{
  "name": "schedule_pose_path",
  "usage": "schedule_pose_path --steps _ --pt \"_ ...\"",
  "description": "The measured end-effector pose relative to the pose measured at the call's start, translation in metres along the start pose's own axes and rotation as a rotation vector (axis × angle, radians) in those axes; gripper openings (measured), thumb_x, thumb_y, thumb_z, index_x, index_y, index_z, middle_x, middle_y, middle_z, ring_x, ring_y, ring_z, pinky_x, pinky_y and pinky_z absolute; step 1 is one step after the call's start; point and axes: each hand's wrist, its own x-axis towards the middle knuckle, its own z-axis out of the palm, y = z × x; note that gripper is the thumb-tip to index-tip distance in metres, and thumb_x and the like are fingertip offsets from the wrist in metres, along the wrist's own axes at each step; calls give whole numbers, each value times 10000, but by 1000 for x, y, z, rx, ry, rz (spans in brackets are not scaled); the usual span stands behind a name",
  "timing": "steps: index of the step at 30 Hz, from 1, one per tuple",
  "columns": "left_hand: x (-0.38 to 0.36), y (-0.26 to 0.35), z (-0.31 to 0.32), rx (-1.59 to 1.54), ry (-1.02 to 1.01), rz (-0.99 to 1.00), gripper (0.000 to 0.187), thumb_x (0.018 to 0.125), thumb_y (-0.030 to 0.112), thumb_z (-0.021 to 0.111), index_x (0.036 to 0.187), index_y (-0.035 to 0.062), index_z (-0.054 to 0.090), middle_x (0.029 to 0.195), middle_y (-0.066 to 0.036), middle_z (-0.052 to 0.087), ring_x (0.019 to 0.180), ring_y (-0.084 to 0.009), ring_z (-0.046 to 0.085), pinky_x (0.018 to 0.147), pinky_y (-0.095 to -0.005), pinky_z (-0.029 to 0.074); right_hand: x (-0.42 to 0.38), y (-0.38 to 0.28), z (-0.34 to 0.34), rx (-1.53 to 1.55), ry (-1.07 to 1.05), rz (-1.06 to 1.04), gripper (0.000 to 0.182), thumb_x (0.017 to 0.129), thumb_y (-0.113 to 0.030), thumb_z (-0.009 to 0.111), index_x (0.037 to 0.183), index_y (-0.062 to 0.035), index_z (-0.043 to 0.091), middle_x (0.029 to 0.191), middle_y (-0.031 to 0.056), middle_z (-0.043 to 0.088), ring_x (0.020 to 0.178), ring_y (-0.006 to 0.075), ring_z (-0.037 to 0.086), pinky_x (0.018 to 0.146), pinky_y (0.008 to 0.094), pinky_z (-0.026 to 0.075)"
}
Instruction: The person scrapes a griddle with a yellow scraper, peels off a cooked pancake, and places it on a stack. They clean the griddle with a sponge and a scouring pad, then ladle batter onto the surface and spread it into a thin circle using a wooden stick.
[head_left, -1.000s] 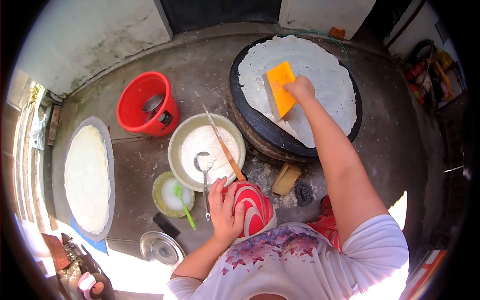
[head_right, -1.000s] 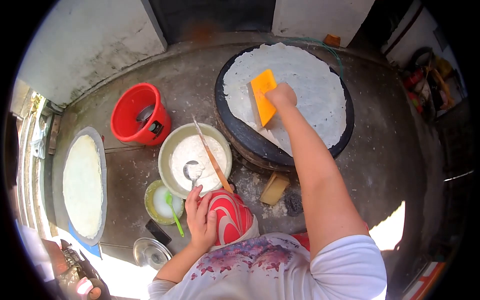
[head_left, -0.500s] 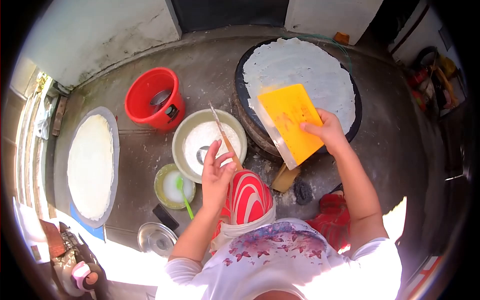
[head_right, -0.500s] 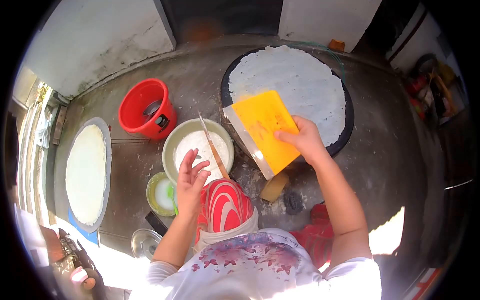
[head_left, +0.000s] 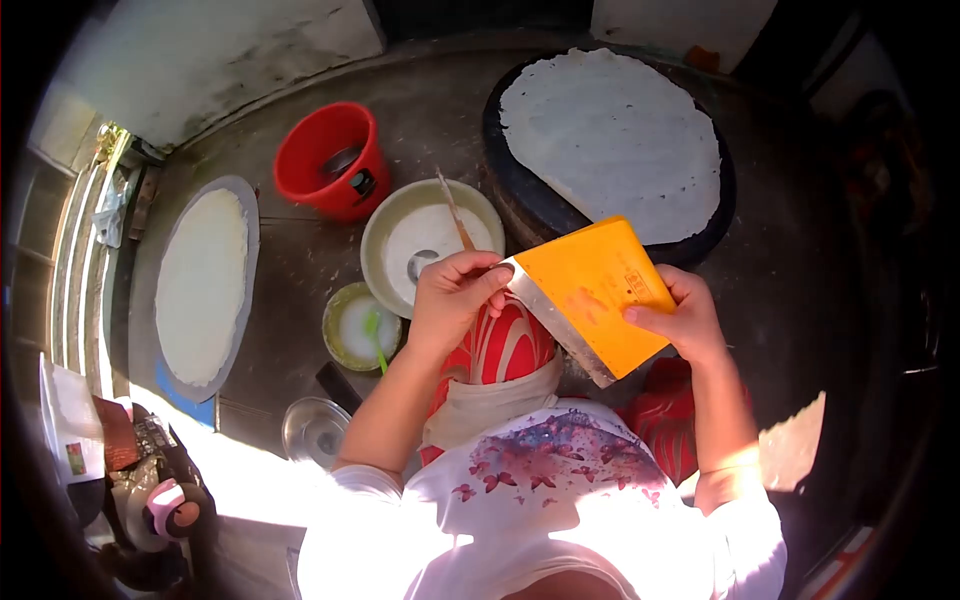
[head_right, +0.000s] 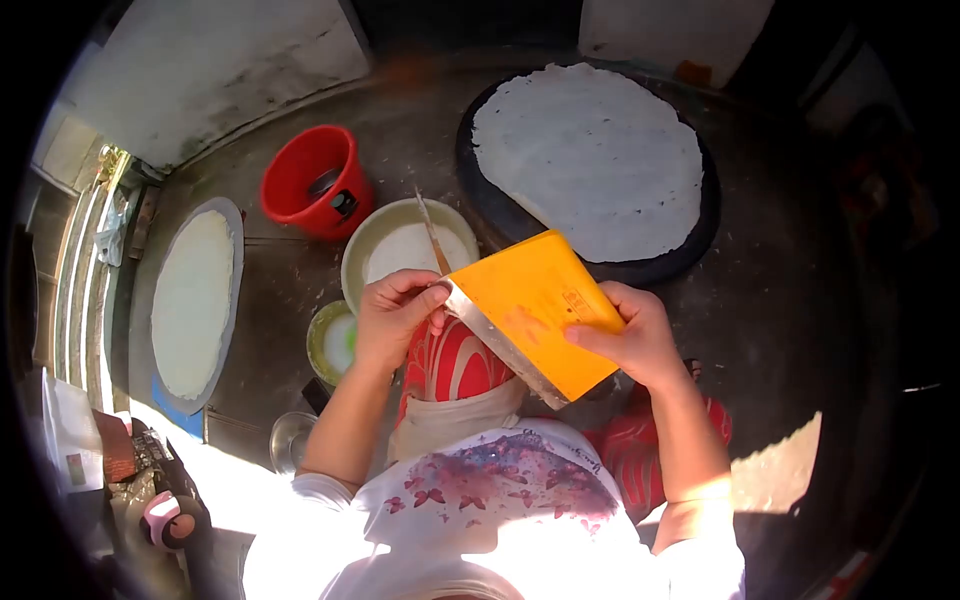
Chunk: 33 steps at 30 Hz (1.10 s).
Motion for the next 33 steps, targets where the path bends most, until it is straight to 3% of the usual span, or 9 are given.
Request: schedule_pose_path --steps 5,12,15,17,21,26,30,32,33 --pt "-13 4 -14 189 -11 -26 56 786 19 611 821 -23 619 684 -56 585 517 -88 503 471 -202 416 -6 4 -1 44 -37 -28 255 684 -53 705 897 17 583 812 25 602 714 61 534 639 206 433" --pt "-7 -1 -107 238 385 197 127 841 24 516 857 -37 626 690 -44 573 563 -73 493 535 -198 426 -17 5 -30 40 153 -34 265 691 -48 692 925 1 577 845 43 617 728 77 562 670 212 453" --pt "-7 -24 -186 571 561 265 151 802 -11 498 871 -56 624 758 -95 615 620 -128 559 614 -237 462 -19 11 -33 46 177 -8 270 695 -53 692 932 -2 571 847 43 616 732 78 564 669 207 453" --pt "-11 -42 -236 1128 549 125 208 752 3 519 925 -41 625 843 -147 642 721 -187 618 696 -284 475 -20 16 -38 12 208 1 258 706 -68 691 926 -11 569 849 46 614 730 77 568 662 204 453" --pt "-26 -58 -274 1115 638 -26 239 722 88 593 938 -5 637 867 -163 646 790 -234 635 719 -314 474 -20 25 -47 -15 202 33 237 714 -79 689 911 -19 571 843 48 613 719 77 566 660 206 454" --pt "-37 -51 -266 1287 968 -245 210 677 204 670 781 22 675 753 -132 651 732 -254 635 674 -336 480 -17 45 -55 -29 212 70 240 716 -115 702 899 -29 573 827 43 610 711 77 561 657 211 455" --pt "-40 -84 -339 1173 959 -373 184 652 218 682 711 44 675 735 -112 649 718 -239 633 653 -329 486 -16 59 -53 -35 239 109 250 711 -128 707 908 -40 581 828 42 611 719 89 566 659 219 459" --pt "-47 -103 -383 1823 428 96 157 630 217 687 668 67 667 705 -78 644 695 -223 631 623 -314 492 -16 64 -52 -89 272 159 273 701 -148 715 921 -50 587 834 50 615 727 106 573 664 232 466" --pt "-47 -99 -379 1825 424 93 157 630 217 687 668 67 667 705 -78 644 695 -223 631 623 -314 492 -17 64 -51 -86 272 163 273 701 -148 715 921 -50 587 834 50 615 727 106 573 664 232 466"
